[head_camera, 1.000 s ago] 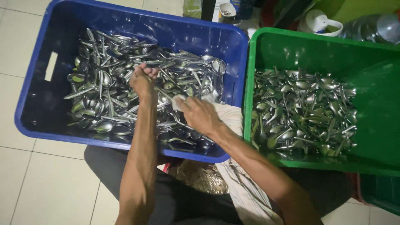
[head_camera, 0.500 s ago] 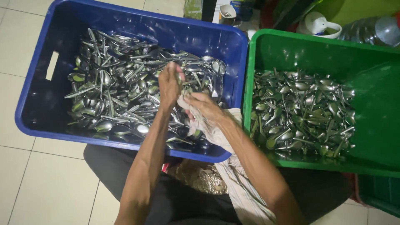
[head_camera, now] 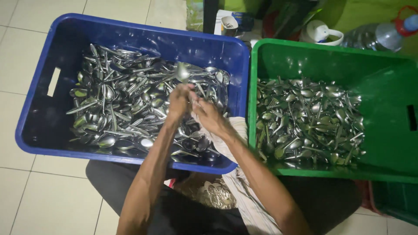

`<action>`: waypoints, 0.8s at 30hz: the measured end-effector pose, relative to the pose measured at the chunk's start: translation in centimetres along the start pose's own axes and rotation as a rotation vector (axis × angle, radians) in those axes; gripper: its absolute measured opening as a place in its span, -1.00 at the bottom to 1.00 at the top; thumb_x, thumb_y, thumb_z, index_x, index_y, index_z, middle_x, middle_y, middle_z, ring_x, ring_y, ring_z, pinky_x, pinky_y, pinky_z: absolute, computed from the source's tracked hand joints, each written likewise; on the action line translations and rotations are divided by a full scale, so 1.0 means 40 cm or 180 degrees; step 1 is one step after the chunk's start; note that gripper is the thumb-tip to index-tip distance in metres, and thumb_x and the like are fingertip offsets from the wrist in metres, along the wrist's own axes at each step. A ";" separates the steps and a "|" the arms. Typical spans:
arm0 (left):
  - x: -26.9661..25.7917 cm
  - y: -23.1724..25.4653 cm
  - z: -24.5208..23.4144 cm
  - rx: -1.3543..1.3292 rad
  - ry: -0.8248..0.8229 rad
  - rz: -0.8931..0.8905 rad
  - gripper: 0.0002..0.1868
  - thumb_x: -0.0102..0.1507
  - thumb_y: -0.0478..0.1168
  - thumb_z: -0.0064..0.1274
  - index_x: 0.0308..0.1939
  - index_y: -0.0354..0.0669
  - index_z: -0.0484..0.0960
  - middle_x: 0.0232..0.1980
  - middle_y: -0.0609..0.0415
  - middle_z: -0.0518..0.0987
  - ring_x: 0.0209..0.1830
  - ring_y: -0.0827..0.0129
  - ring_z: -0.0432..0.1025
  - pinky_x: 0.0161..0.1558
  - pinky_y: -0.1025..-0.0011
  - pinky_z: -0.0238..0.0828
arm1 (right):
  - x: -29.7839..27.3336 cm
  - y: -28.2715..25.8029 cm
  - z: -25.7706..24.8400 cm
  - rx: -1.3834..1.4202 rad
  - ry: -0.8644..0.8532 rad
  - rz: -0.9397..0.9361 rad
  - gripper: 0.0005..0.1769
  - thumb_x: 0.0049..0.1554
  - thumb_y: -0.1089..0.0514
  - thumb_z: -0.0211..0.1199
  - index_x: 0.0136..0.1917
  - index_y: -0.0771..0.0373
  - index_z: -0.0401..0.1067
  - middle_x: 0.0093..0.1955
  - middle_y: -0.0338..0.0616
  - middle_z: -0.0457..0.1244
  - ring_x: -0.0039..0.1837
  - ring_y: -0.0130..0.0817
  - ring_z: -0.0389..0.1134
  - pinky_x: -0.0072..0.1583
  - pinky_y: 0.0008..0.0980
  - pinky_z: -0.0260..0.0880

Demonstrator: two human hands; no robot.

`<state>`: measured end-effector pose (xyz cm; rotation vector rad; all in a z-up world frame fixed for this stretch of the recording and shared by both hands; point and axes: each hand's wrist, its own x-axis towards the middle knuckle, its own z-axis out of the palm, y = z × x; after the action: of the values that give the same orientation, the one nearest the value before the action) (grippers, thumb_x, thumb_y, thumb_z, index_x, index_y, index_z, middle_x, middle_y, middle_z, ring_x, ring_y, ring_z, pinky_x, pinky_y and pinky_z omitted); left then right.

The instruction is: Polishing and cleaning metal spoons with a cloth while sorting them between bins.

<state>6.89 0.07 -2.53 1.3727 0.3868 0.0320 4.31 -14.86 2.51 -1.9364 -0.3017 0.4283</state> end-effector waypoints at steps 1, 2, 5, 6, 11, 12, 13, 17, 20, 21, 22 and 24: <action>0.009 -0.001 -0.016 0.0268 0.0147 0.0070 -0.70 0.42 -0.15 -0.21 -0.15 -0.22 0.61 -0.30 0.00 0.53 -0.32 0.22 0.52 -0.26 0.22 0.59 | 0.008 0.056 0.007 -0.0219 0.0070 0.0123 -0.73 0.27 0.08 0.06 0.02 0.28 0.48 -0.06 0.16 0.38 0.02 0.01 0.43 0.06 -0.09 0.42; 0.018 0.001 -0.038 0.0538 0.0317 0.0145 -0.61 0.44 -0.04 -0.25 -0.06 -0.20 0.63 -0.46 0.03 0.49 -0.45 0.25 0.55 -0.38 0.24 0.63 | 0.022 0.109 0.018 -0.0433 0.0123 0.0233 -0.74 0.26 0.02 0.03 0.06 0.17 0.45 0.02 0.08 0.37 0.12 0.05 0.41 0.16 -0.09 0.41; -0.005 0.003 -0.085 0.0882 0.0251 0.0104 -0.63 0.44 -0.06 -0.24 -0.12 -0.12 0.67 -0.50 0.15 0.46 -0.58 0.43 0.39 -0.53 0.42 0.40 | 0.072 0.093 -0.028 -0.1069 0.0944 -0.0544 -0.70 0.20 0.17 0.07 0.17 0.11 0.49 0.14 0.01 0.23 0.19 0.17 0.34 0.17 -0.05 0.43; -0.014 -0.014 -0.089 0.0890 0.0252 0.0096 -0.63 0.44 -0.06 -0.24 -0.12 -0.12 0.67 -0.50 0.15 0.46 -0.58 0.43 0.39 -0.53 0.42 0.40 | 0.091 0.097 -0.019 -0.1062 0.0941 -0.0536 -0.70 0.20 0.17 0.07 0.17 0.11 0.49 0.14 0.01 0.23 0.19 0.17 0.34 0.17 -0.05 0.43; -0.087 0.047 -0.051 0.1551 -0.0521 -0.0276 -0.63 0.42 0.07 -0.23 -0.15 0.08 0.68 -0.35 0.01 0.62 -0.23 0.12 0.54 -0.05 0.10 0.44 | 0.192 0.153 0.027 -0.2385 0.1163 -0.1985 -0.92 0.22 0.17 0.18 -0.07 0.21 0.36 -0.05 -0.18 0.17 -0.08 -0.06 0.40 -0.25 -0.13 0.49; -0.076 0.028 -0.055 0.1556 -0.0529 -0.0280 -0.63 0.42 0.07 -0.23 -0.15 0.08 0.68 -0.35 0.01 0.62 -0.23 0.12 0.54 -0.05 0.10 0.44 | 0.203 0.166 0.028 -0.2384 0.1167 -0.1976 -0.92 0.22 0.17 0.18 -0.07 0.21 0.36 -0.05 -0.18 0.17 -0.08 -0.06 0.40 -0.25 -0.13 0.49; -0.066 0.008 -0.059 0.1599 -0.0669 -0.0049 -0.62 0.43 -0.02 -0.25 -0.19 -0.05 0.66 -0.36 -0.09 0.60 -0.24 0.05 0.51 -0.07 0.09 0.40 | 0.213 0.179 0.028 -0.2644 0.1199 -0.2019 -0.86 0.16 0.16 0.27 -0.09 0.22 0.36 -0.06 -0.18 0.15 -0.08 -0.11 0.38 -0.28 -0.16 0.49; -0.073 -0.008 -0.055 0.1640 -0.0705 0.0299 -0.63 0.43 -0.09 -0.26 -0.16 -0.06 0.70 -0.41 -0.05 0.58 -0.28 0.14 0.52 -0.10 0.20 0.42 | 0.233 0.164 -0.004 -0.2909 0.1869 -0.1624 -0.87 0.18 0.21 0.26 -0.07 0.25 0.33 -0.09 -0.16 0.12 -0.19 -0.16 0.37 -0.36 -0.18 0.46; -0.100 0.032 -0.071 0.1711 -0.0357 0.0589 -0.65 0.41 -0.05 -0.15 -0.02 -0.12 0.70 -0.14 -0.20 0.68 -0.04 -0.16 0.55 -0.01 0.03 0.41 | 0.234 0.184 -0.036 -0.2537 0.2555 -0.1560 -0.83 0.32 0.03 0.07 0.00 0.15 0.29 -0.12 -0.25 0.09 -0.21 -0.07 0.37 -0.34 -0.17 0.42; -0.080 0.015 -0.073 0.1701 -0.0345 0.0599 -0.65 0.41 -0.05 -0.15 -0.02 -0.12 0.70 -0.14 -0.20 0.68 -0.04 -0.16 0.55 -0.01 0.03 0.41 | 0.217 0.137 -0.029 -0.2541 0.2552 -0.1579 -0.83 0.32 0.03 0.07 0.00 0.15 0.29 -0.12 -0.25 0.09 -0.21 -0.07 0.37 -0.34 -0.17 0.42; -0.069 -0.007 -0.077 0.1638 -0.0237 0.0565 -0.72 0.38 -0.06 -0.08 -0.09 -0.11 0.67 -0.25 -0.12 0.67 -0.18 -0.01 0.54 -0.07 0.12 0.40 | 0.190 0.096 -0.016 -0.2439 0.2408 -0.1752 -0.87 0.28 0.06 0.13 0.06 0.09 0.36 -0.07 -0.23 0.14 -0.22 -0.04 0.41 -0.32 -0.12 0.45; -0.078 0.001 -0.066 0.1573 -0.0129 0.0518 -0.77 0.35 -0.07 -0.02 -0.15 -0.11 0.65 -0.37 -0.04 0.66 -0.32 0.14 0.52 -0.13 0.20 0.39 | 0.169 0.081 0.010 -0.2334 0.2253 -0.1914 -0.82 0.23 0.09 0.19 0.12 0.02 0.42 -0.02 -0.22 0.18 -0.24 0.00 0.44 -0.30 -0.07 0.47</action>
<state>3.23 1.80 -2.10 1.8884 0.2554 0.0445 10.30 -13.07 -1.68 -2.4006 -0.5930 -0.8629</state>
